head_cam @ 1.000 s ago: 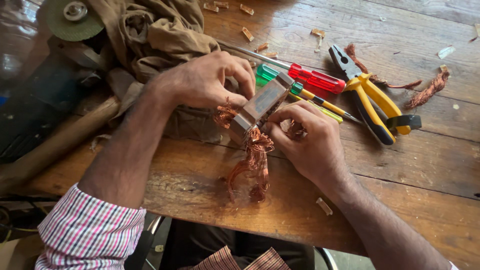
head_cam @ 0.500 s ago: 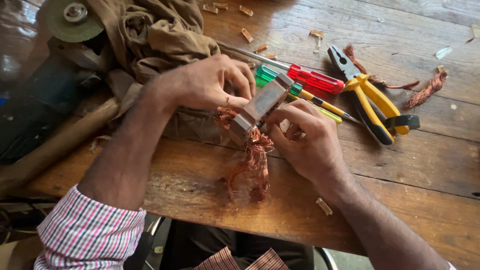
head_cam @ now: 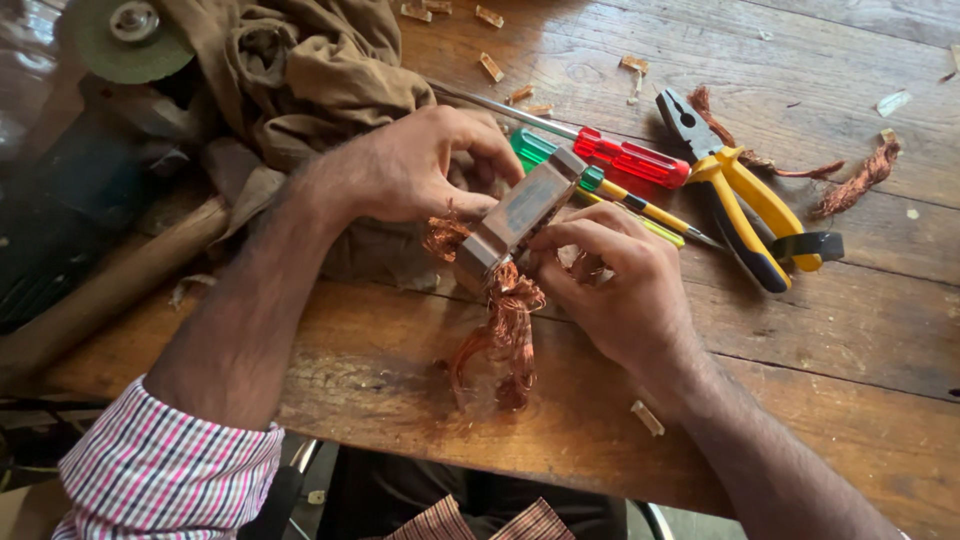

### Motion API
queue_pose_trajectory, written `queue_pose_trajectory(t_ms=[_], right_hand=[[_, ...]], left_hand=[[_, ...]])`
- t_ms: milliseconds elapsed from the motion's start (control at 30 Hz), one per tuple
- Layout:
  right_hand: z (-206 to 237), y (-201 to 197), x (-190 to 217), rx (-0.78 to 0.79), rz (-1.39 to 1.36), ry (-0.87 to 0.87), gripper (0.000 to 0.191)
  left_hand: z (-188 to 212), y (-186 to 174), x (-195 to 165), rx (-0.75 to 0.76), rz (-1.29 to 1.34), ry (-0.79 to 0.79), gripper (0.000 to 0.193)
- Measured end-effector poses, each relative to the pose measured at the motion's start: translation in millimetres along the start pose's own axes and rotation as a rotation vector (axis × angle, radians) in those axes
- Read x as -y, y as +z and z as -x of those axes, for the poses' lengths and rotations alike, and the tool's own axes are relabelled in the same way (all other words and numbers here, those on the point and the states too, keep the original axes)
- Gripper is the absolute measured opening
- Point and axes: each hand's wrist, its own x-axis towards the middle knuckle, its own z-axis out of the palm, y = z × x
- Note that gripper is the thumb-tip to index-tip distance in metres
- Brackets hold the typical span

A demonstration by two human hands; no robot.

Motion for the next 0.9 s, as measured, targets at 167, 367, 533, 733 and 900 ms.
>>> queue_pose_trajectory(t_ms=[167, 367, 533, 733, 900], right_hand=[[-1.3, -28.8, 6.6, 0.031, 0.065, -0.048, 0.017], [-9.7, -32.7, -14.7, 0.094, 0.093, -0.050, 0.017], [4.7, -21.8, -10.3, 0.076, 0.077, -0.018, 0.015], [12.1, -41.6, -0.9, 0.231, 0.054, -0.015, 0.034], [0.0, -94.8, -13.5, 0.109, -0.176, 0.164, 0.023]], left_hand=[[-11.0, -1.0, -12.0, 0.000, -0.020, 0.002, 0.034], [-22.8, -1.6, -13.9, -0.001, -0.012, -0.019, 0.036], [-9.9, 16.5, -5.1, 0.021, 0.027, -0.045, 0.043], [-3.3, 18.6, -23.9, 0.034, -0.082, 0.063, 0.050], [0.0, 13.5, -28.3, 0.044, -0.002, -0.010, 0.049]])
